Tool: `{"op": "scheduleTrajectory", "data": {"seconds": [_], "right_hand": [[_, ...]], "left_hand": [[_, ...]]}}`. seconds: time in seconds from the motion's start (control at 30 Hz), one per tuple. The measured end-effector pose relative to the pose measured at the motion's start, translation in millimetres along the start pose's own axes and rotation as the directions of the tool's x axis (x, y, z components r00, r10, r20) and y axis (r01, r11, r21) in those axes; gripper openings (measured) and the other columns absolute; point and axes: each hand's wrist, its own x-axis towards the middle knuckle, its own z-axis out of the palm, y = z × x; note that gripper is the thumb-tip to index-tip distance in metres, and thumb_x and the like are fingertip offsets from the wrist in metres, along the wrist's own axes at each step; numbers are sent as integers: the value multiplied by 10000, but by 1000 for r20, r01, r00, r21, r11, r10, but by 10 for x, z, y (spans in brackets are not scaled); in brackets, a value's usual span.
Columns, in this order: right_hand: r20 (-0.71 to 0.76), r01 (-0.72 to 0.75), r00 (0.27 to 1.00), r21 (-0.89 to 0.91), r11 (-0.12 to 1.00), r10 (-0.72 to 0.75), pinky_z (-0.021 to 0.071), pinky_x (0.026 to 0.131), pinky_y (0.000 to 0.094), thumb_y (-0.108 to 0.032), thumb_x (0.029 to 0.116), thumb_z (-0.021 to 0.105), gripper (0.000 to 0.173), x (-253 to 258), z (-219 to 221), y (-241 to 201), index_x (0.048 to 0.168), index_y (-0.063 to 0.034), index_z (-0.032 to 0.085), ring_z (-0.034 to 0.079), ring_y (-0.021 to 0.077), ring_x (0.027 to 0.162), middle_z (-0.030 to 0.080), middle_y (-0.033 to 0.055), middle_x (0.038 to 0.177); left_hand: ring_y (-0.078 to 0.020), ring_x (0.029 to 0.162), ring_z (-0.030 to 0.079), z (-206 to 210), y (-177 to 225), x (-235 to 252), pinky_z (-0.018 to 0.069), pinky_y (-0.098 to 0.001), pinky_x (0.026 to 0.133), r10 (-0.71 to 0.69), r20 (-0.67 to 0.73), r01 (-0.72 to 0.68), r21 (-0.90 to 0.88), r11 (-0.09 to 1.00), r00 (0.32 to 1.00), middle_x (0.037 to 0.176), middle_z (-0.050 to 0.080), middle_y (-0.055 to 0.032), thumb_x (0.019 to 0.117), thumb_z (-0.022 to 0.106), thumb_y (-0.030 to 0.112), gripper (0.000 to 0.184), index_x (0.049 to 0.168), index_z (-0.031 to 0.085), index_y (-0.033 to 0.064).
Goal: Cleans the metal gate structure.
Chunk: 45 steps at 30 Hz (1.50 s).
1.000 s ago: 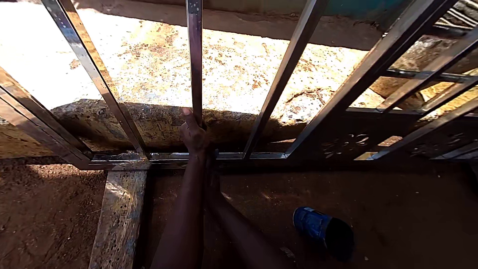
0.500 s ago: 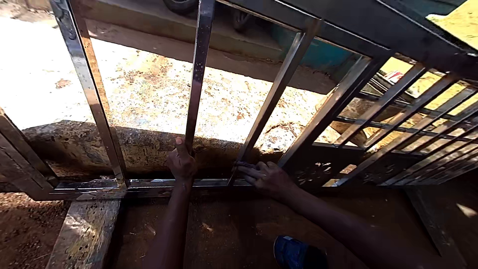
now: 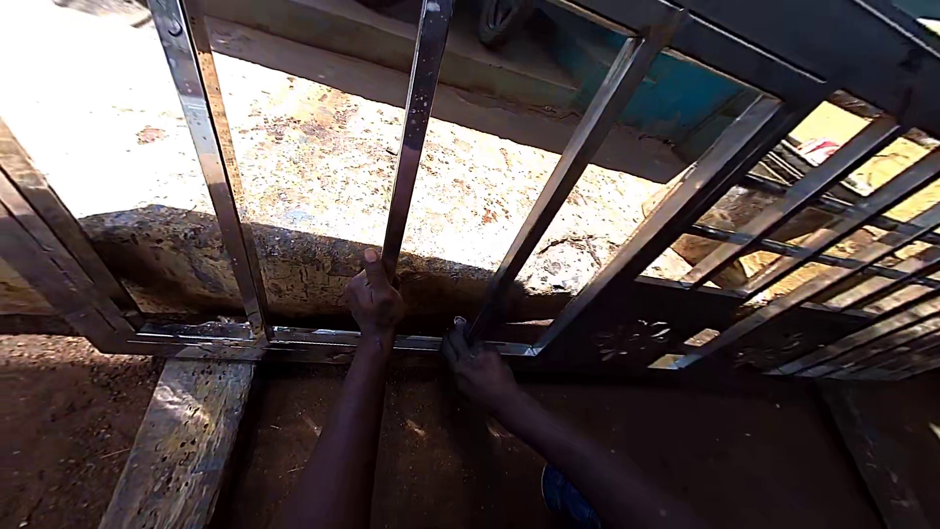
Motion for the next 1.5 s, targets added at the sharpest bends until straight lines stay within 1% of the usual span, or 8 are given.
{"op": "scheduleTrajectory", "data": {"seconds": [0.2,0.37,0.5,0.67,0.87,1.1,1.27,1.5], "right_hand": [[-554,252,633,-512,821,-540,501,533,451,2,935,621,322,-181,-1418,1290,1230,-119,668,675,348,812,664,132,1260],[-738,-46,568,-469,882,-363,485,650,611,-71,1023,526,347,-420,-2873,1664,1369,-101,537,632,517,932,582,240,1339],[-841,-49,481,-307,951,-247,534,649,519,-61,997,558,369,-340,-2115,1330,1361,-93,601,642,440,954,540,210,1473],[-473,216,784,-400,891,-402,562,635,478,-5,984,568,484,-373,-1154,1159,1424,-206,586,691,343,979,561,10,1510],[-861,-182,382,-426,886,-335,514,548,450,-53,935,625,382,-394,-2644,1591,1312,-98,664,660,368,811,617,142,1406],[-569,194,719,-387,901,-399,557,670,465,39,904,632,538,-511,-1408,1237,1403,-162,619,674,316,971,558,26,1512],[-709,258,677,-22,966,-197,590,874,414,-75,947,607,297,-1098,-1178,1386,1212,-141,726,688,268,1064,689,44,1315],[7,-390,850,680,621,526,548,784,514,-51,919,726,236,-2447,-688,1750,1154,-56,725,681,268,838,719,139,961]], "left_hand": [[-78,423,415,29,-28,34,371,-298,431,27,14,-26,-50,998,1000,506,426,70,1057,151,617,681,641,482,191],[-55,421,429,31,23,31,379,-270,428,39,5,-39,-84,996,999,511,452,85,1078,178,561,646,656,503,197],[-76,408,398,22,-3,43,356,-288,411,51,3,-51,-72,996,999,493,408,74,1053,184,628,660,625,453,203],[-35,415,411,23,72,48,354,-269,428,47,-5,-47,-30,998,999,478,411,95,1052,190,551,673,573,475,173],[-31,405,409,41,88,33,342,-265,416,31,-44,-33,-33,999,999,464,407,95,1048,205,537,662,560,469,177],[-44,416,420,68,54,6,353,-273,430,16,-22,-17,-48,999,1000,477,425,85,1057,210,497,641,574,475,169],[-1,403,398,56,109,-26,342,-213,418,4,-7,-5,-127,992,1000,477,407,112,1084,211,423,603,607,472,165],[-49,508,509,-3,46,-28,488,-264,532,0,57,16,-277,961,998,618,484,93,1114,167,427,475,892,495,164]]}}
